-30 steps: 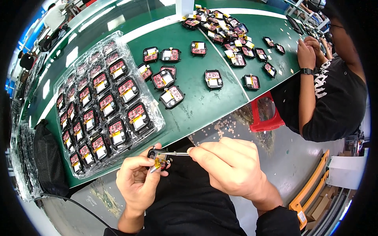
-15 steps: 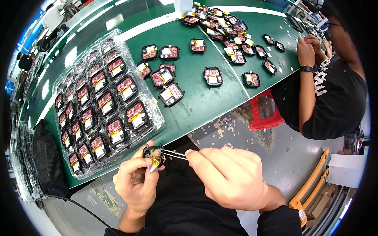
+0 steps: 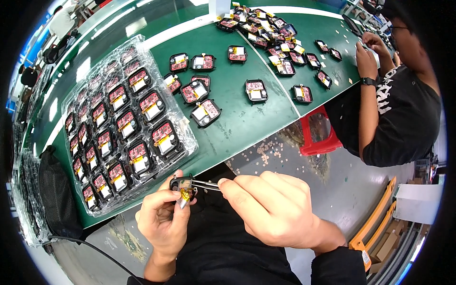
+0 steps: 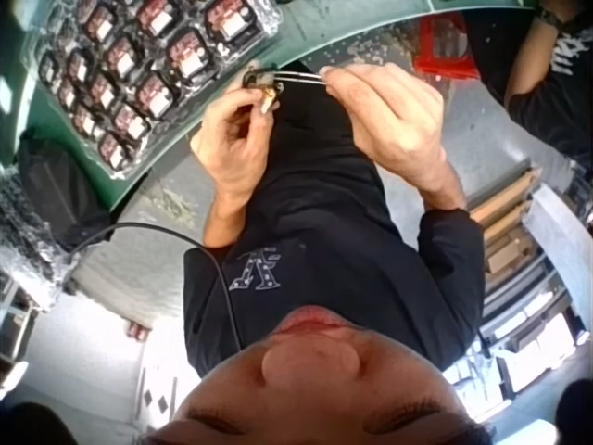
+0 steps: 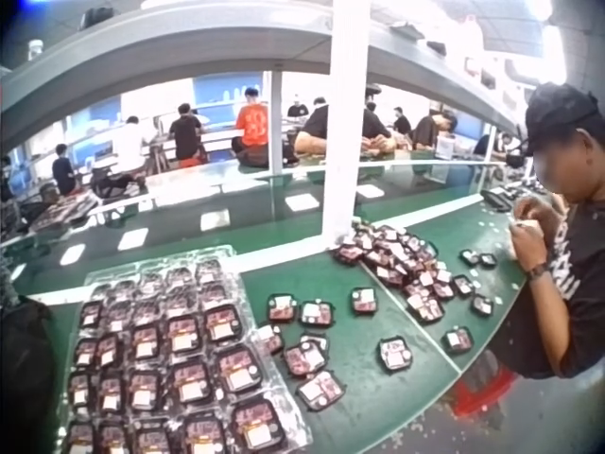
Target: Assembling small electronic modules at a factory workstation using tweezers.
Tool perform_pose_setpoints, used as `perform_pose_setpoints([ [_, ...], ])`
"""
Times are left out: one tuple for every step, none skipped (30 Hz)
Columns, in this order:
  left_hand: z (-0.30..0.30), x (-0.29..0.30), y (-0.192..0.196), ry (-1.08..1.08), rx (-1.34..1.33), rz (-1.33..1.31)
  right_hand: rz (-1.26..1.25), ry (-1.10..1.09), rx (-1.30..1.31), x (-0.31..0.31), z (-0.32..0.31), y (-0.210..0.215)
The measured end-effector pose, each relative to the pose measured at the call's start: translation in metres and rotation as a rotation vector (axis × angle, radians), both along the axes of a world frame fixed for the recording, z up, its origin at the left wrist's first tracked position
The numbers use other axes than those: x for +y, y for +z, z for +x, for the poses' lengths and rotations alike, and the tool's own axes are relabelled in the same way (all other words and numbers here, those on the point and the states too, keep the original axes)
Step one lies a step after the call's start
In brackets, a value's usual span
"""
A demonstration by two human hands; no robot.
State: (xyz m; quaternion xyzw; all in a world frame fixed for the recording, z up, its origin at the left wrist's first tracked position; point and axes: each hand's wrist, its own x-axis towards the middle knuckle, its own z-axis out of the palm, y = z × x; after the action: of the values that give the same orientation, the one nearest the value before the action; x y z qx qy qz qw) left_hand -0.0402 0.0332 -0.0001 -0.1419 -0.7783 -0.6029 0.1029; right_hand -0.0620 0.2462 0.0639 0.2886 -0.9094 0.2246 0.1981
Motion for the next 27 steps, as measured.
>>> perform_pose_setpoints([
  [0.000, -0.001, -0.001, 0.005, -0.009, 0.028, -0.001, 0.000, 0.000, 0.002, -0.002, 0.000],
  [0.001, -0.001, -0.002, 0.010, -0.018, 0.057, -0.015, 0.016, -0.019, 0.004, -0.004, 0.000],
  [0.001, -0.001, -0.002, 0.010, -0.019, 0.057, -0.030, 0.032, -0.038, 0.006, -0.005, -0.001],
  [0.002, -0.001, -0.001, 0.002, -0.030, 0.063, -0.030, 0.032, -0.039, 0.007, -0.006, -0.001],
  [0.003, -0.001, -0.001, -0.007, -0.042, 0.070, -0.040, 0.031, -0.050, 0.007, -0.007, -0.001],
  [0.003, 0.000, -0.001, -0.008, -0.042, 0.070, -0.049, 0.030, -0.061, 0.007, -0.008, -0.001],
  [0.003, 0.000, -0.002, -0.012, -0.040, 0.069, -0.049, 0.029, -0.061, 0.008, -0.009, -0.001],
  [0.003, 0.000, -0.002, -0.016, -0.038, 0.068, -0.080, 0.032, -0.092, 0.009, -0.011, -0.001],
  [0.003, 0.002, -0.002, -0.016, -0.038, 0.068, -0.111, 0.036, -0.124, 0.010, -0.011, -0.001],
  [0.004, 0.005, -0.002, 0.036, -0.043, 0.108, -0.111, 0.036, -0.124, 0.010, -0.012, -0.001],
  [0.004, 0.007, -0.002, 0.089, -0.048, 0.149, -0.130, 0.037, -0.134, 0.009, -0.012, -0.001],
  [0.004, 0.008, -0.001, 0.087, -0.048, 0.149, -0.148, 0.035, -0.143, 0.009, -0.012, -0.001],
  [0.003, 0.009, -0.001, 0.079, -0.049, 0.153, -0.147, 0.033, -0.144, 0.010, -0.012, -0.001],
  [0.003, 0.009, 0.000, 0.072, -0.050, 0.157, -0.153, 0.034, -0.160, 0.011, -0.013, -0.001],
  [0.004, 0.008, -0.001, 0.071, -0.049, 0.157, -0.159, 0.035, -0.175, 0.012, -0.013, -0.001],
  [0.005, 0.005, -0.001, 0.025, -0.052, 0.123, -0.158, 0.035, -0.175, 0.013, -0.014, -0.001],
  [0.006, 0.002, -0.002, -0.021, -0.054, 0.088, -0.174, 0.057, -0.217, 0.013, -0.015, 0.000],
  [0.005, 0.002, -0.001, -0.022, -0.054, 0.086, -0.192, 0.076, -0.260, 0.015, -0.015, 0.000],
  [0.005, 0.003, -0.001, 0.006, -0.058, 0.115, -0.194, 0.076, -0.260, 0.016, -0.015, -0.001],
  [0.004, 0.003, 0.000, 0.034, -0.063, 0.144, -0.220, 0.055, -0.218, 0.016, -0.014, -0.004],
  [0.004, 0.002, -0.001, 0.036, -0.062, 0.144, -0.245, 0.037, -0.177, 0.015, -0.013, -0.005],
  [0.005, 0.001, -0.001, 0.021, -0.063, 0.135, -0.246, 0.038, -0.176, 0.015, -0.012, -0.004],
  [0.005, 0.000, -0.002, 0.006, -0.063, 0.126, -0.207, 0.022, -0.143, 0.013, -0.010, -0.002],
  [0.005, 0.000, -0.002, 0.006, -0.064, 0.126, -0.167, 0.004, -0.109, 0.012, -0.008, -0.001],
  [0.005, 0.000, -0.003, -0.003, -0.058, 0.101, -0.168, 0.003, -0.110, 0.010, -0.005, 0.000],
  [0.005, 0.000, -0.003, -0.011, -0.052, 0.076, -0.102, 0.009, -0.074, 0.008, -0.003, 0.001],
  [0.005, 0.000, -0.003, -0.014, -0.052, 0.077, -0.034, 0.013, -0.039, 0.007, 0.000, 0.002],
])
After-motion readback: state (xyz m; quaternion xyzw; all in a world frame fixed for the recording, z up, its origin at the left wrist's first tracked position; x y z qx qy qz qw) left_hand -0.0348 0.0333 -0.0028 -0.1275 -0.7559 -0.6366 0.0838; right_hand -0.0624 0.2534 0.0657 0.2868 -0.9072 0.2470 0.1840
